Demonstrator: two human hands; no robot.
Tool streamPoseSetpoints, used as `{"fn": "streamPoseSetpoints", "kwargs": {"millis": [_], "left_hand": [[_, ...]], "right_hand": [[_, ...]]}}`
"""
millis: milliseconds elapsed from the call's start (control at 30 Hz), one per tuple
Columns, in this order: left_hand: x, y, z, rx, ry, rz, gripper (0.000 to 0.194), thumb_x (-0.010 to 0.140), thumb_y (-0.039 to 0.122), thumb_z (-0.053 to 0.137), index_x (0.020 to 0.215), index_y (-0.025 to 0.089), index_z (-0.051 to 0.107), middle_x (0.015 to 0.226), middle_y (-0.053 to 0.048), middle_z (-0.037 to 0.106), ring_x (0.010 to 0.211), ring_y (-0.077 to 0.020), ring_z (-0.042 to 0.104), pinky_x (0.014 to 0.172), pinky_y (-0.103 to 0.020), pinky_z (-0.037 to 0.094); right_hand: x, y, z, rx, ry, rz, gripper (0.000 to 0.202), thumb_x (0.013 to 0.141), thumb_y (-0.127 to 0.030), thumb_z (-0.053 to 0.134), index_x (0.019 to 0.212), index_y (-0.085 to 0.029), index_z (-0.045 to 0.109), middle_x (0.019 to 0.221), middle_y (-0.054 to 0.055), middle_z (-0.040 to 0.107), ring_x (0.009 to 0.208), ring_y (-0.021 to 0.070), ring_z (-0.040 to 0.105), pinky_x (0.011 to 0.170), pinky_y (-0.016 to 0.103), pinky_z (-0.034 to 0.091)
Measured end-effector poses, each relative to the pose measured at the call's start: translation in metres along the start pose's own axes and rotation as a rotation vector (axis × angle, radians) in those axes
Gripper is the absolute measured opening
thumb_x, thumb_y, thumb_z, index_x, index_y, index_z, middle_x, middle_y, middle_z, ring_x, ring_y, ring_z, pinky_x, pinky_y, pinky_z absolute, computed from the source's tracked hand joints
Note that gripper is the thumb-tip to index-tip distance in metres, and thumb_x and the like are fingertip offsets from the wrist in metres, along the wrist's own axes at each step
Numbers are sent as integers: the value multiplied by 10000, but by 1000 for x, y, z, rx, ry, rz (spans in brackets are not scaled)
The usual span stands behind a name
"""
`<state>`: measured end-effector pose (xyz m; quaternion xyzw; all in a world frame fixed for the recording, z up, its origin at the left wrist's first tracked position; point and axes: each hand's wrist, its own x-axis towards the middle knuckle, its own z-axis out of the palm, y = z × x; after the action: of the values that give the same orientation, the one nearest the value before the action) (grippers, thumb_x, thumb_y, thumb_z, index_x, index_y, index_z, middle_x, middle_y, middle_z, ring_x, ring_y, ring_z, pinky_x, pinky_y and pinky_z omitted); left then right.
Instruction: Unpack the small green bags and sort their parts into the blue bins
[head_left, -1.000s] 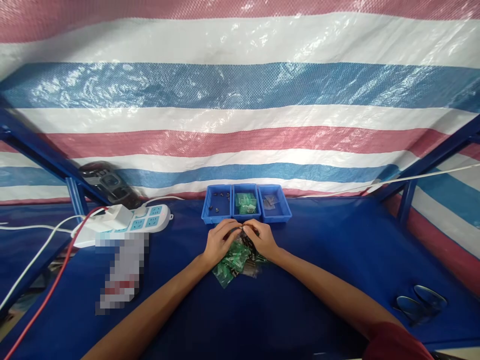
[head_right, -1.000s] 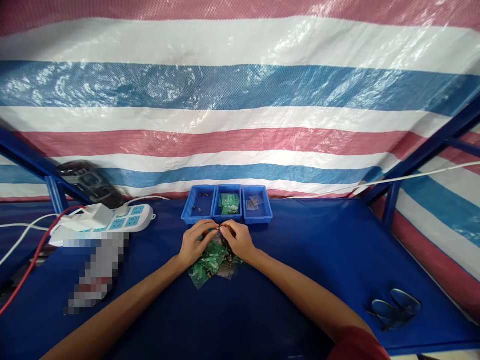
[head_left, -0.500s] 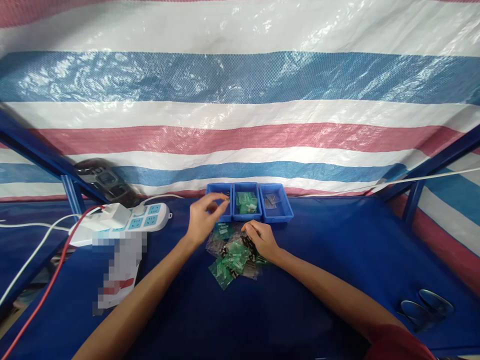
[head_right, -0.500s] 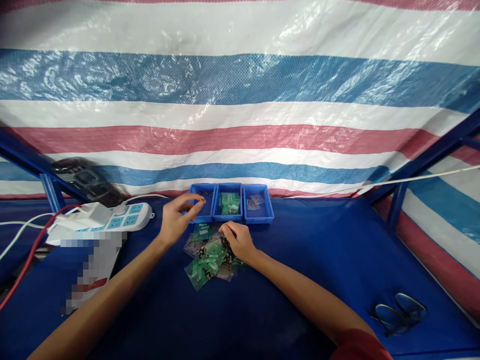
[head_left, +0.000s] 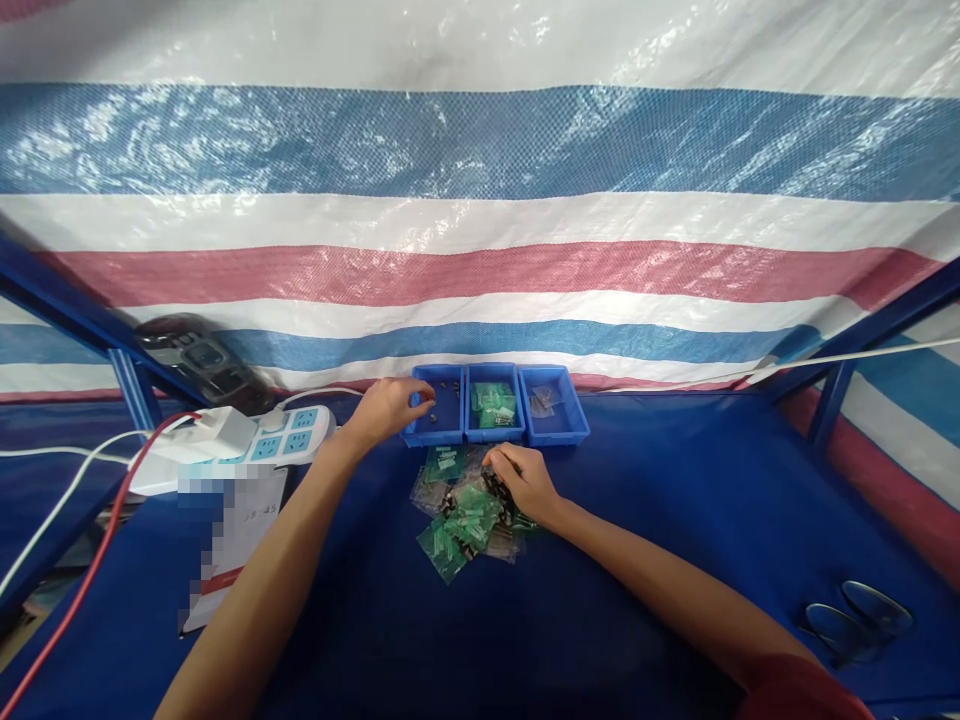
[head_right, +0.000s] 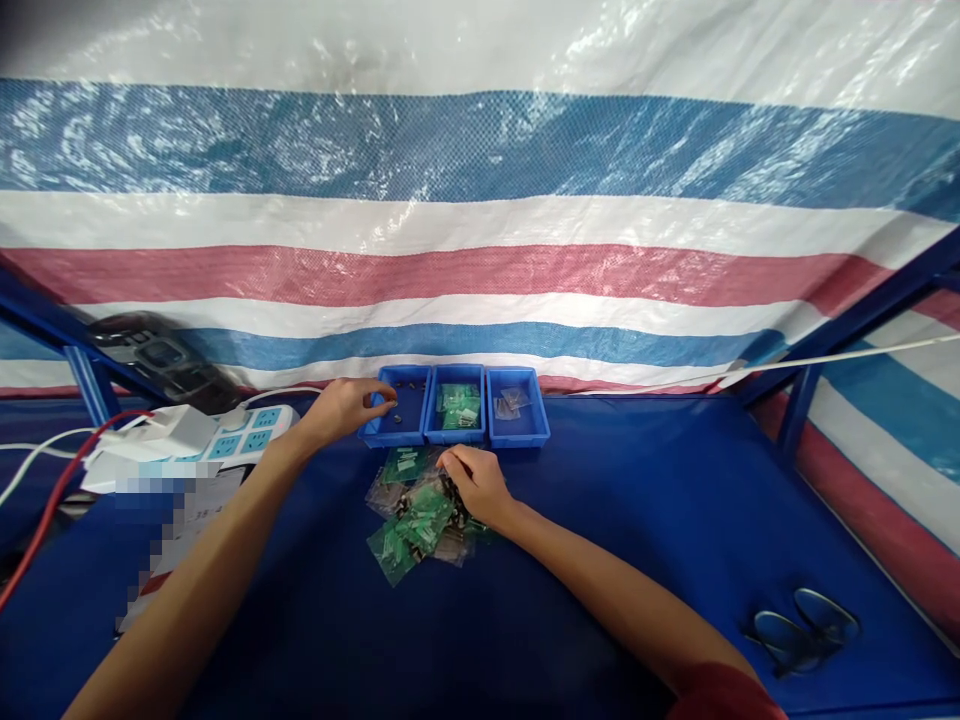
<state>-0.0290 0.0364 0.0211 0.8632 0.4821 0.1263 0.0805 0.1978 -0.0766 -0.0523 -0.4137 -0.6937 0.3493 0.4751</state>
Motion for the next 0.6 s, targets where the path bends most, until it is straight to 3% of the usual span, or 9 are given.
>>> {"fn": "streamPoseSetpoints", "kwargs": {"millis": [367, 600], "left_hand": [[-1, -13, 9, 110, -55, 142, 261, 829, 390, 506, 866, 215, 696, 921, -32, 679, 857, -203, 619, 762, -270, 424], [-1, -12, 10, 135, -65, 153, 262, 829, 388, 517, 871, 219, 712, 924, -39, 678, 842, -196, 618, 733, -255, 428]], "right_hand": [[0, -1, 0, -32, -14, 2, 402, 947, -384, 348, 721, -157, 591, 532, -19, 410, 489, 108, 429, 541, 232, 375], [1, -3, -1, -47, -21, 8, 426, 946, -412, 338, 728, -157, 601, 536, -10, 430, 492, 114, 434, 533, 232, 373]]}}
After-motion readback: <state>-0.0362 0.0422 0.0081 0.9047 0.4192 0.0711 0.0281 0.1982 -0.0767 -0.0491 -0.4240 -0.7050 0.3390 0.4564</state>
